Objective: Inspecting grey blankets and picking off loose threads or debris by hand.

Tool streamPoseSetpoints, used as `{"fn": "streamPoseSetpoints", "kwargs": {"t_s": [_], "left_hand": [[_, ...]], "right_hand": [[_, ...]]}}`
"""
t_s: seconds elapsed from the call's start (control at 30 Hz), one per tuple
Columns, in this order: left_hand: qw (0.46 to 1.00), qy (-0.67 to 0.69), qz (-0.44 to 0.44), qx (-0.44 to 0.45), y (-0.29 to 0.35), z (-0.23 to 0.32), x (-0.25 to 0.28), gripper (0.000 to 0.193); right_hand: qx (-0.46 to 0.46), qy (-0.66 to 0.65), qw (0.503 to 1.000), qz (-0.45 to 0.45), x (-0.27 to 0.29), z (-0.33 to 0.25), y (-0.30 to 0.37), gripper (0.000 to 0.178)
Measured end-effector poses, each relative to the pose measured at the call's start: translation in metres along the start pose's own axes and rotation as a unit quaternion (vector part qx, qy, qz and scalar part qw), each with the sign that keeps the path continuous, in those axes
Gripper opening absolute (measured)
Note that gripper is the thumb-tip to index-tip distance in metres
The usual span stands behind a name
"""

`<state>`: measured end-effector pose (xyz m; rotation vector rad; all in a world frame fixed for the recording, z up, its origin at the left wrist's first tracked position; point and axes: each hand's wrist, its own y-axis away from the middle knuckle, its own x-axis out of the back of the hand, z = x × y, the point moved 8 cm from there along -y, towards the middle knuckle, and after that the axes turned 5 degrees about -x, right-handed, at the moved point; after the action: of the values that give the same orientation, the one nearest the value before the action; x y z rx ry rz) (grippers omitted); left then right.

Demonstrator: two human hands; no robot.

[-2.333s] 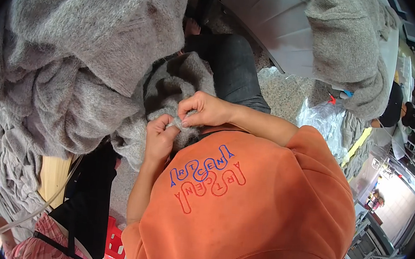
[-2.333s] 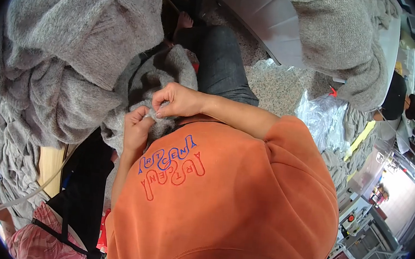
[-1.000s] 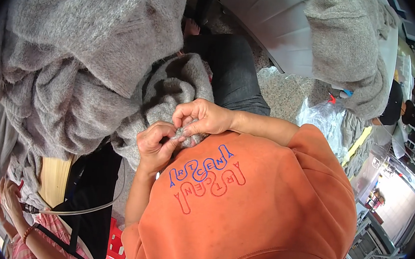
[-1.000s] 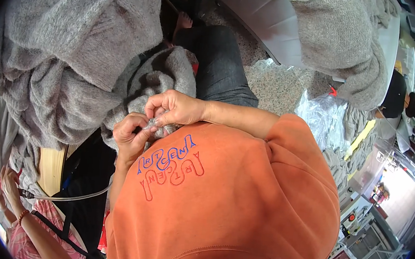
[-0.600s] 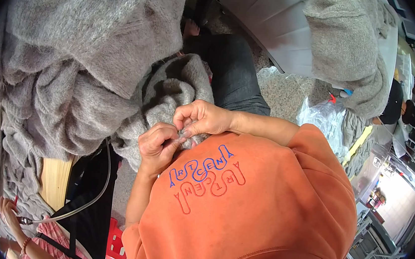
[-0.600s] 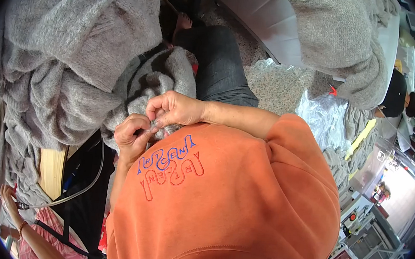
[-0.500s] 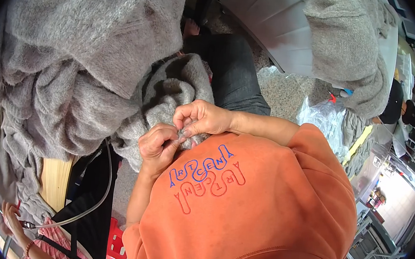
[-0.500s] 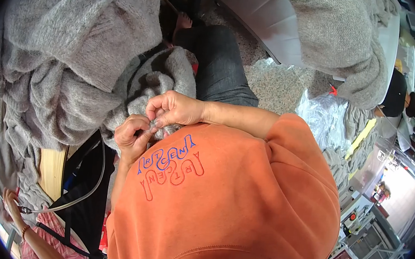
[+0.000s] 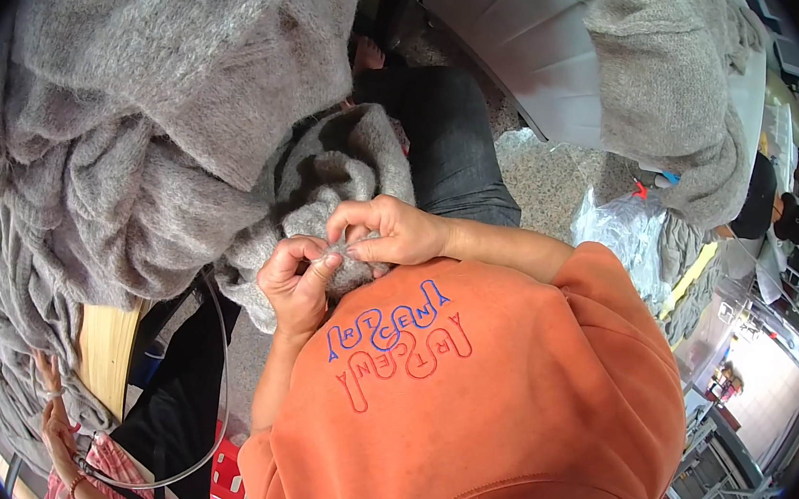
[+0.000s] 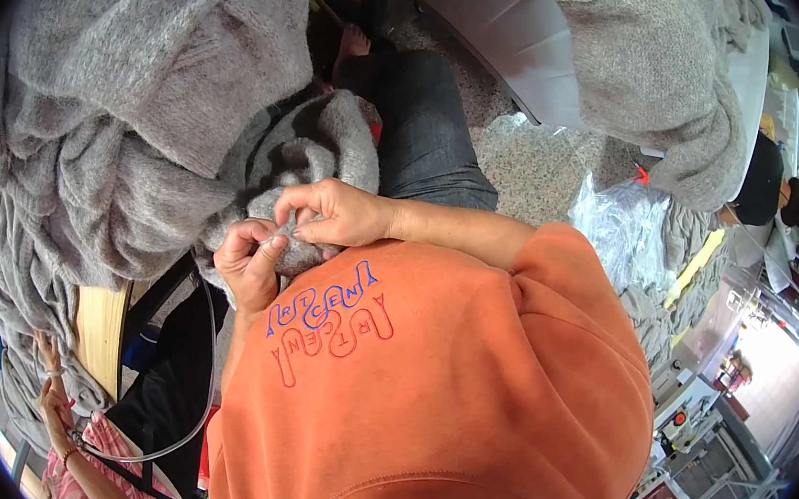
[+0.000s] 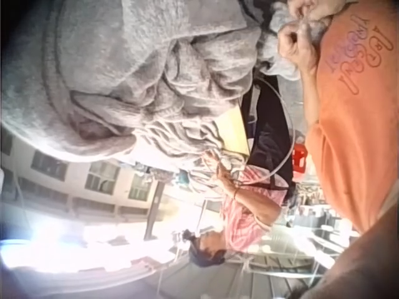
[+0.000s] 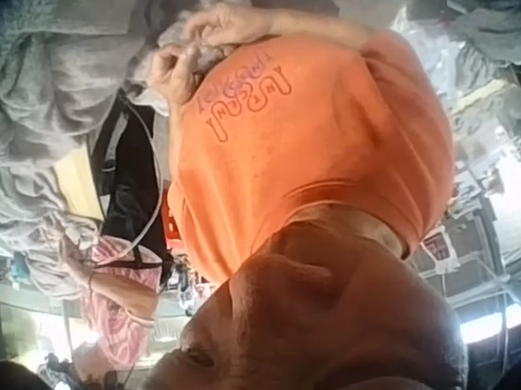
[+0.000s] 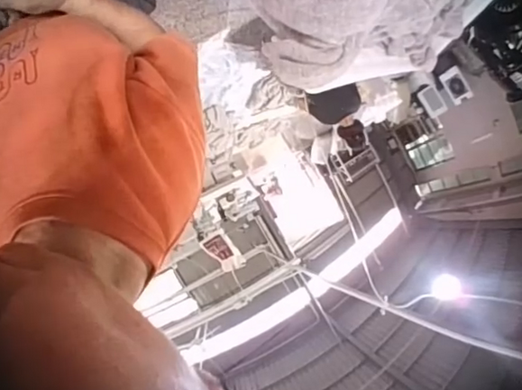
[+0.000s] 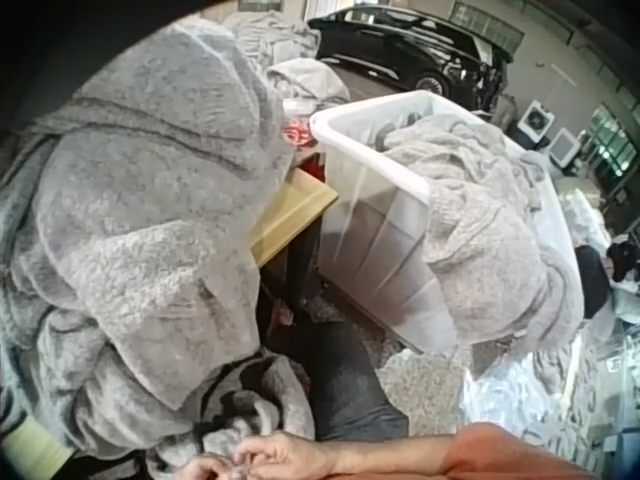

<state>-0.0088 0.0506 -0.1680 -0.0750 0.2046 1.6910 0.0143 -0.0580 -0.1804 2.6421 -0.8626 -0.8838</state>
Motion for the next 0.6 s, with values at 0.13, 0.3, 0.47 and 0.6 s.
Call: {"fn": "streamPoseSetpoints", "kwargs": {"t_s": [0.13, 0.3, 0.47, 0.6], "left_hand": [[0.999, -0.025, -0.020, -0.018, 0.000, 0.002, -0.004, 0.017], [0.999, 0.034, 0.036, 0.007, 0.003, -0.001, -0.002, 0.016], [0.993, 0.086, 0.070, -0.027, -0.003, 0.003, 0.024, 0.016], [0.991, 0.060, 0.097, -0.066, -0.008, 0.012, 0.048, 0.015]], "right_hand": [[0.102, 0.107, 0.989, 0.032, 0.002, -0.016, 0.002, 0.009], [0.188, 0.129, 0.973, 0.031, 0.001, -0.012, 0.001, 0.009], [0.097, 0.048, 0.994, 0.009, -0.001, -0.002, 0.005, 0.005], [0.097, -0.061, 0.981, 0.155, 0.047, -0.002, 0.003, 0.015]]}}
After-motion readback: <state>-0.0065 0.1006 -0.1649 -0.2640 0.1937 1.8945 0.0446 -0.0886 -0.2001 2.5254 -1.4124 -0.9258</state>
